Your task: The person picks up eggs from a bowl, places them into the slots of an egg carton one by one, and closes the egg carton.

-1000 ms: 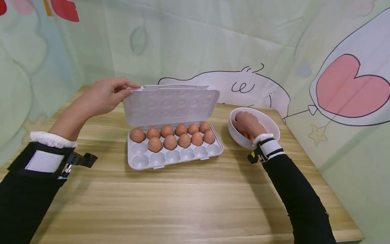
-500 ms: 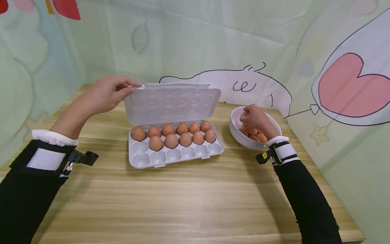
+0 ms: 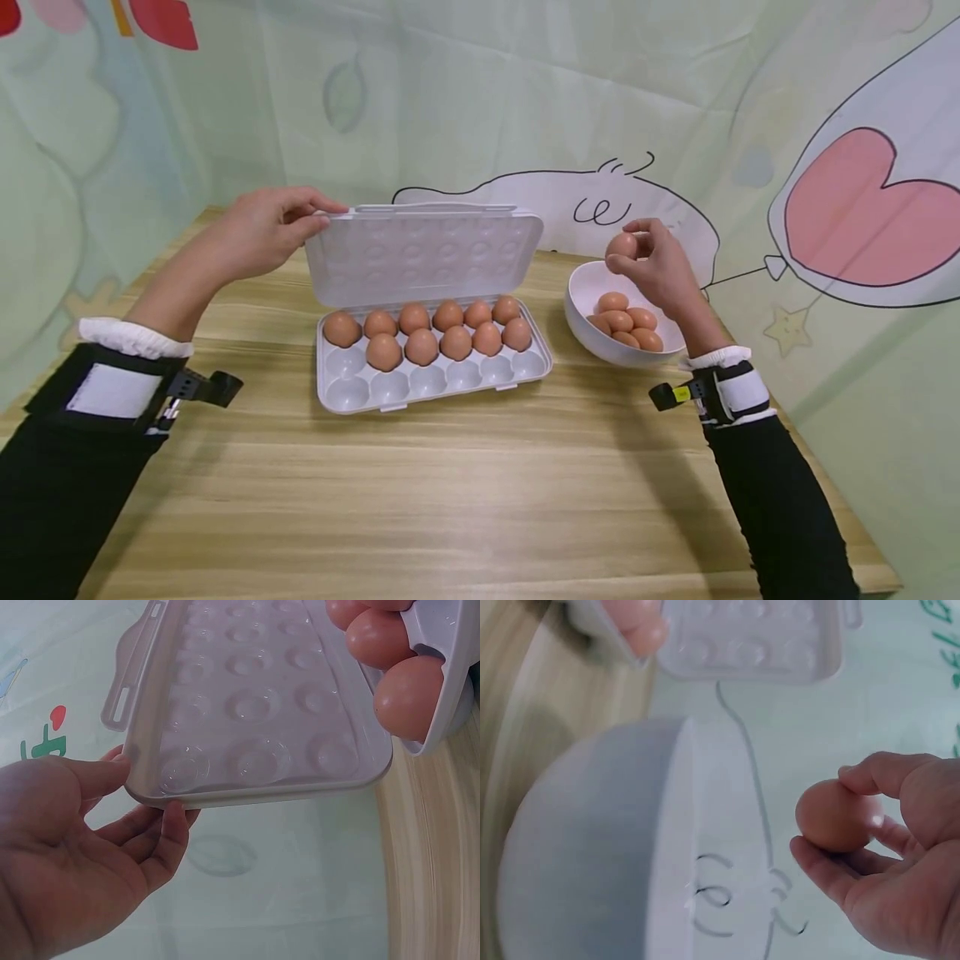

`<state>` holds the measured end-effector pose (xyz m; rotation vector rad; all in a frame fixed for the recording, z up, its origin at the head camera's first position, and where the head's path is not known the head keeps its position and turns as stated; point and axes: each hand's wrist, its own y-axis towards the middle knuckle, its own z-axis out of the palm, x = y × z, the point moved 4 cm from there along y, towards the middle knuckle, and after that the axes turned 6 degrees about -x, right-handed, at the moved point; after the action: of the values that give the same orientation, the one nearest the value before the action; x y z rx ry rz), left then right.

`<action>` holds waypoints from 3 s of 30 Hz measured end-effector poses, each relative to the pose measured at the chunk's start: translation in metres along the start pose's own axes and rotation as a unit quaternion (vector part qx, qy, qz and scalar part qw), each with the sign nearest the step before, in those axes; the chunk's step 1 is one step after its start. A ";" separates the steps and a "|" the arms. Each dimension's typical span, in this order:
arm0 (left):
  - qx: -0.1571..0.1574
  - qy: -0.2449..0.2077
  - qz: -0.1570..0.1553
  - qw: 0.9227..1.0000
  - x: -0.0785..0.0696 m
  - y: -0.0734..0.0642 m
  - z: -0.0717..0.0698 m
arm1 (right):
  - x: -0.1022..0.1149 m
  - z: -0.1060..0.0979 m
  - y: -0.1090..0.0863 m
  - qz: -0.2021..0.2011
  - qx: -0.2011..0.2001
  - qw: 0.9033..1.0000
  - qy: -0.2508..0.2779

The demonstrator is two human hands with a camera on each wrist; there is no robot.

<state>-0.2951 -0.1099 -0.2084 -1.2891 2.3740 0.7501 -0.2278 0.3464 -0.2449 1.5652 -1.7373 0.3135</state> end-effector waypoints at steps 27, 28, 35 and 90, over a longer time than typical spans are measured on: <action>-0.001 0.002 0.003 1.000 0.001 -0.001 -0.001 | 0.134 0.072 -0.038 -0.187 0.110 0.965 0.146; 0.000 0.003 0.002 1.000 0.001 -0.001 -0.001 | 0.136 0.077 -0.038 -0.190 0.117 0.965 0.140; -0.003 0.004 0.009 1.000 -0.002 -0.001 0.000 | 0.158 0.113 -0.044 -0.252 0.167 0.946 0.118; 0.001 -0.003 0.016 1.000 -0.004 -0.003 0.001 | 0.189 0.260 -0.081 -0.367 0.203 0.890 -0.180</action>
<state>-0.2904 -0.1079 -0.2079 -1.2509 2.3952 0.7592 -0.2403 0.0236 -0.3190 2.5894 -1.2275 -0.0083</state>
